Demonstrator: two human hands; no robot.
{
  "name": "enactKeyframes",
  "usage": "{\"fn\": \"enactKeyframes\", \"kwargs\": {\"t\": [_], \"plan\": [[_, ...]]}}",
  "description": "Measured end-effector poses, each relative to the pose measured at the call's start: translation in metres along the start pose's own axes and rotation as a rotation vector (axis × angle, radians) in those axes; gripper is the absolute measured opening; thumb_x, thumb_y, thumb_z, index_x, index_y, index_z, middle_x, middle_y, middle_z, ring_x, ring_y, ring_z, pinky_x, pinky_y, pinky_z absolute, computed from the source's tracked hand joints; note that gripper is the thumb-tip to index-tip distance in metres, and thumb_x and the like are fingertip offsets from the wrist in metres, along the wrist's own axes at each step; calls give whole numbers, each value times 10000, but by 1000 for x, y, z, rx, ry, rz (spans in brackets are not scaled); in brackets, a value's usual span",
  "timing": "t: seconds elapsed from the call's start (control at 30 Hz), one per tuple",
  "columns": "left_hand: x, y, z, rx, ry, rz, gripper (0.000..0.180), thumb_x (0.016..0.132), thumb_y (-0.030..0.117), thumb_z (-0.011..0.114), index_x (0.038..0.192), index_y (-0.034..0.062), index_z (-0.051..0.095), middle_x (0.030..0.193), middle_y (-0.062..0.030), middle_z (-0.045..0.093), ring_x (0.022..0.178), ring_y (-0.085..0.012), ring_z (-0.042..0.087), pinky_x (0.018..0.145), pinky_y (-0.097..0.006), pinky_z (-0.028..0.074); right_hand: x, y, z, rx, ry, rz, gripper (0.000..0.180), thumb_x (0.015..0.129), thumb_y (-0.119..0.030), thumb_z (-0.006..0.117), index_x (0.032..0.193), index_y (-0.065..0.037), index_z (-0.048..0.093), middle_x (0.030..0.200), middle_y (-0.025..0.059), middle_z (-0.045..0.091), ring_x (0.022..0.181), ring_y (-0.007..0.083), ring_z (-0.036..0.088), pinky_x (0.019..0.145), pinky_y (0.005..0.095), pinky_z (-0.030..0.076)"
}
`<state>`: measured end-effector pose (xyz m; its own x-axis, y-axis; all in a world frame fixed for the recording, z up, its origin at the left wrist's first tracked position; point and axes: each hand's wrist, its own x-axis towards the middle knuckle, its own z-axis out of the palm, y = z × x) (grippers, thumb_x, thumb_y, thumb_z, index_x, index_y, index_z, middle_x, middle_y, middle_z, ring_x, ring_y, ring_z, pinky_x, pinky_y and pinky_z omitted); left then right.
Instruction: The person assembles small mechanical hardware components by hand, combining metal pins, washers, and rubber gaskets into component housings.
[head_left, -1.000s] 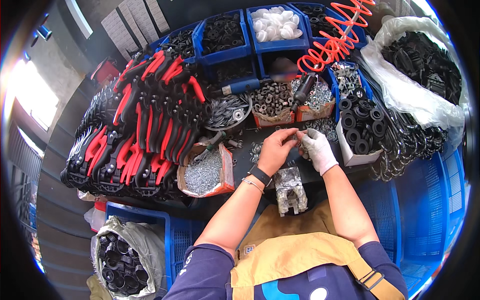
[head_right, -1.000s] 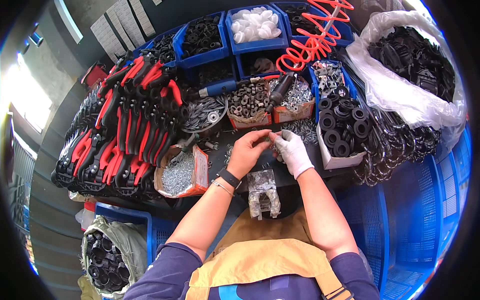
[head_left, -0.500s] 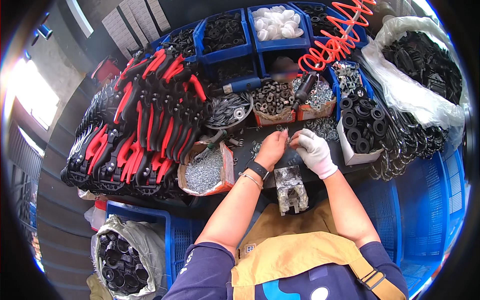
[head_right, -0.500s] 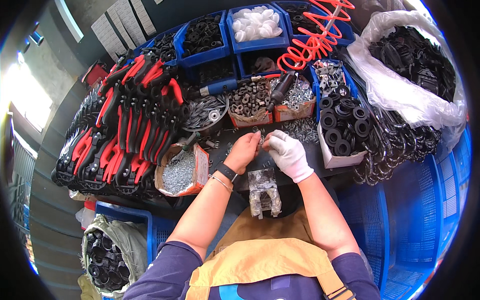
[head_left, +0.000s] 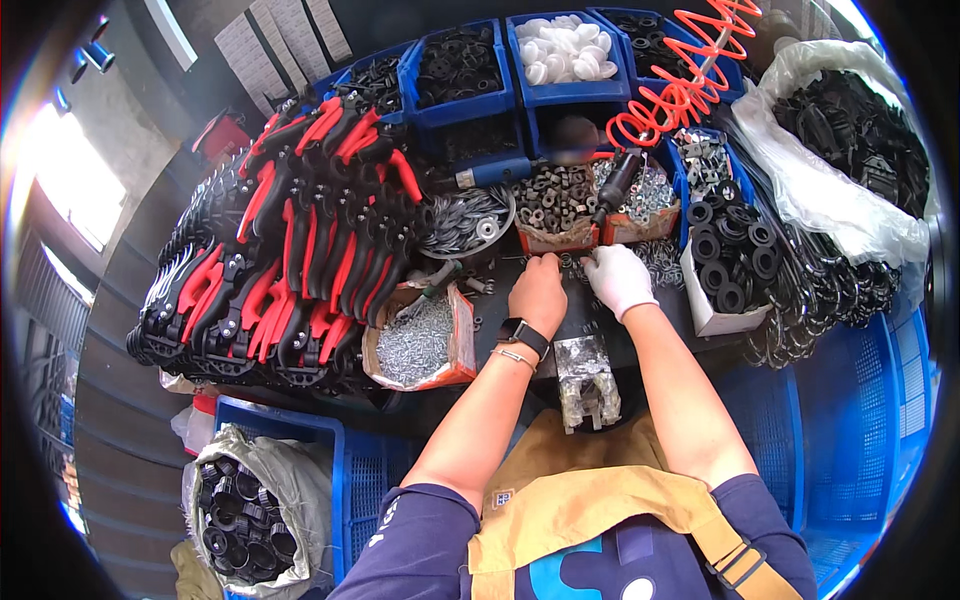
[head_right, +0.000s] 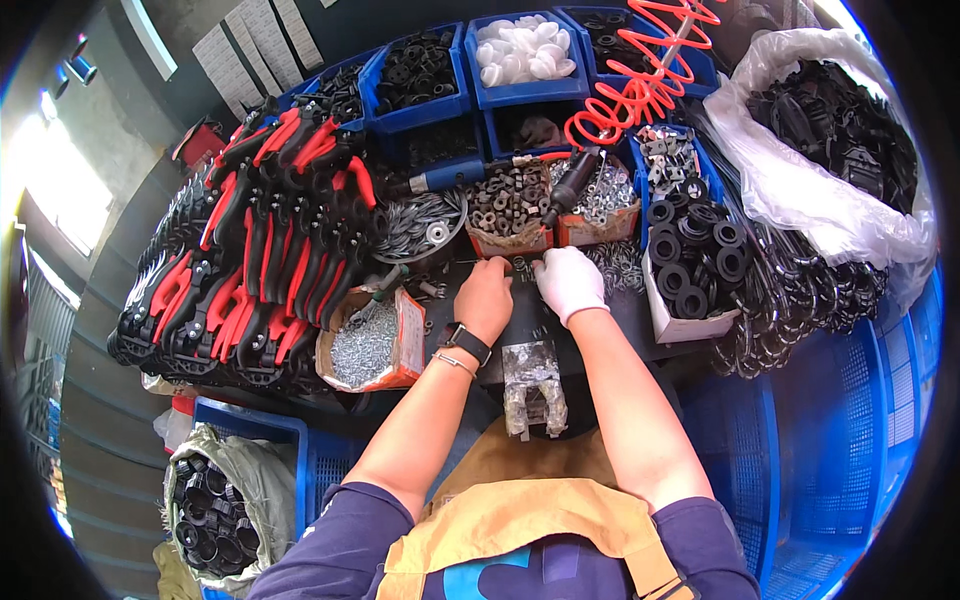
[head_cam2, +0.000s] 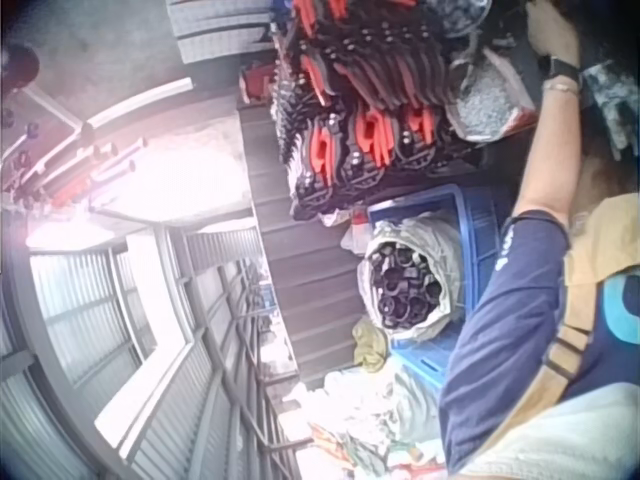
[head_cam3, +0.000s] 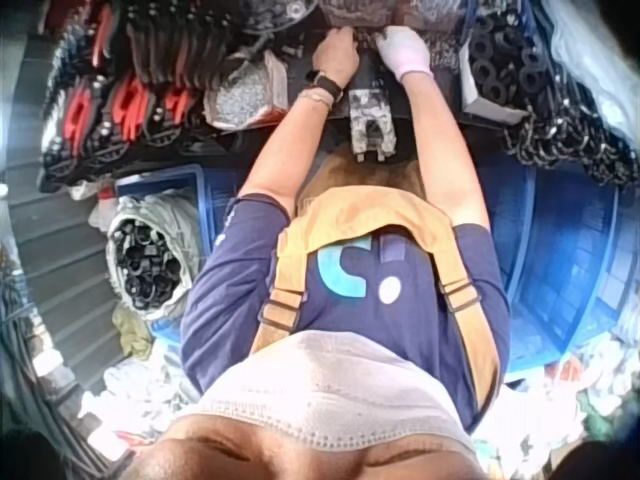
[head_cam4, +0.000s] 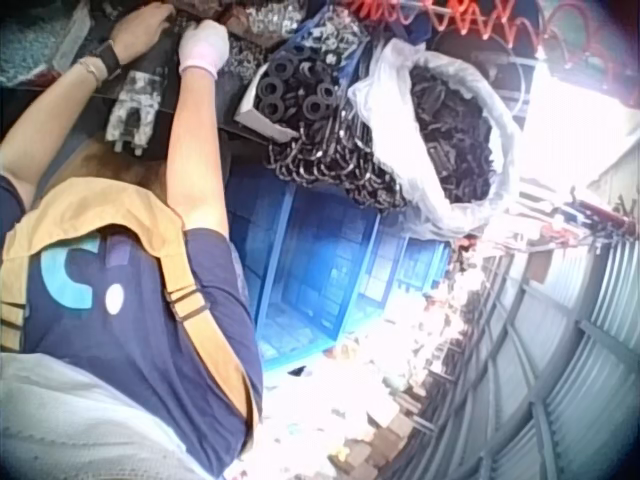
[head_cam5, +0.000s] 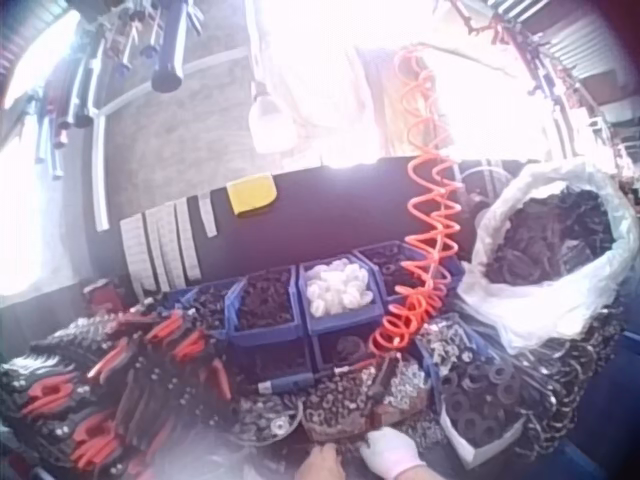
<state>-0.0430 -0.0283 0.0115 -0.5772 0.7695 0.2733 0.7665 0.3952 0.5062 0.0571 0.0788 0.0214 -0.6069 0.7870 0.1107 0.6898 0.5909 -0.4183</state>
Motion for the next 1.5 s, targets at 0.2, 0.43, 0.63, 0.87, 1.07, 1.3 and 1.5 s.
{"fn": "enactKeyframes", "kwargs": {"t": [0.2, 0.43, 0.63, 0.87, 1.07, 1.3, 1.5], "plan": [[3, -21, 8, -195, 174, 174, 203, 855, 118, 636, 1046, 48, 648, 965, -138, 658, 858, -304, 653, 733, -401, 527, 3, -5, -5, 153, 81, -66, 276, 837, -289, 623, 848, -26, 706, 861, 201, 676, 878, 353, 655, 785, 432, 512], [3, -16, 2, -1287, -182, -278, 242, 923, 139, 634, 1084, -42, 658, 921, -81, 682, 737, -136, 652, 657, -243, 548, -17, -2, -26, 867, -189, 151, 224, 829, -225, 680, 877, -7, 695, 686, 50, 637, 590, 119, 575, 562, 279, 444], [-1, -12, 0, -1541, -230, -412, 191, 896, 81, 662, 1050, -31, 642, 944, -83, 675, 797, -151, 661, 718, -261, 570, -27, 1, -31, 936, -178, 23, 223, 824, -201, 687, 900, 9, 687, 702, 14, 629, 602, 74, 530, 558, 251, 427], [-5, -7, -7, -1649, -297, -433, 187, 888, 37, 645, 1066, -15, 621, 970, -79, 662, 869, -169, 660, 813, -274, 563, -38, 0, -31, 1003, -129, -44, 234, 817, -163, 709, 964, 16, 675, 723, 9, 619, 644, 64, 532, 575, 236, 432], [-6, -8, -8, -1480, -291, -364, 177, 890, 49, 631, 1056, -12, 617, 969, -67, 658, 865, -156, 652, 792, -276, 551, -42, 5, -33, 1019, -245, -24, 226, 855, -128, 680, 1043, -2, 680, 802, 16, 638, 648, 69, 554, 582, 226, 447], [-3, -10, -4, -1463, -405, -410, 174, 882, 52, 633, 1042, -13, 613, 956, -79, 655, 842, -156, 649, 775, -275, 542, -50, 12, -22, 894, 85, -435, 221, 815, -23, 683, 1037, -13, 682, 991, 14, 649, 783, 65, 584, 675, 230, 485], [-4, -3, 0, -1224, -300, -290, 153, 874, 50, 635, 1006, -25, 610, 924, -74, 661, 847, -179, 669, 766, -279, 534, -39, 24, -20, 504, 56, -399, 358, 795, -158, 732, 1111, -7, 660, 949, 85, 680, 756, 128, 644, 672, 268, 498]]}}
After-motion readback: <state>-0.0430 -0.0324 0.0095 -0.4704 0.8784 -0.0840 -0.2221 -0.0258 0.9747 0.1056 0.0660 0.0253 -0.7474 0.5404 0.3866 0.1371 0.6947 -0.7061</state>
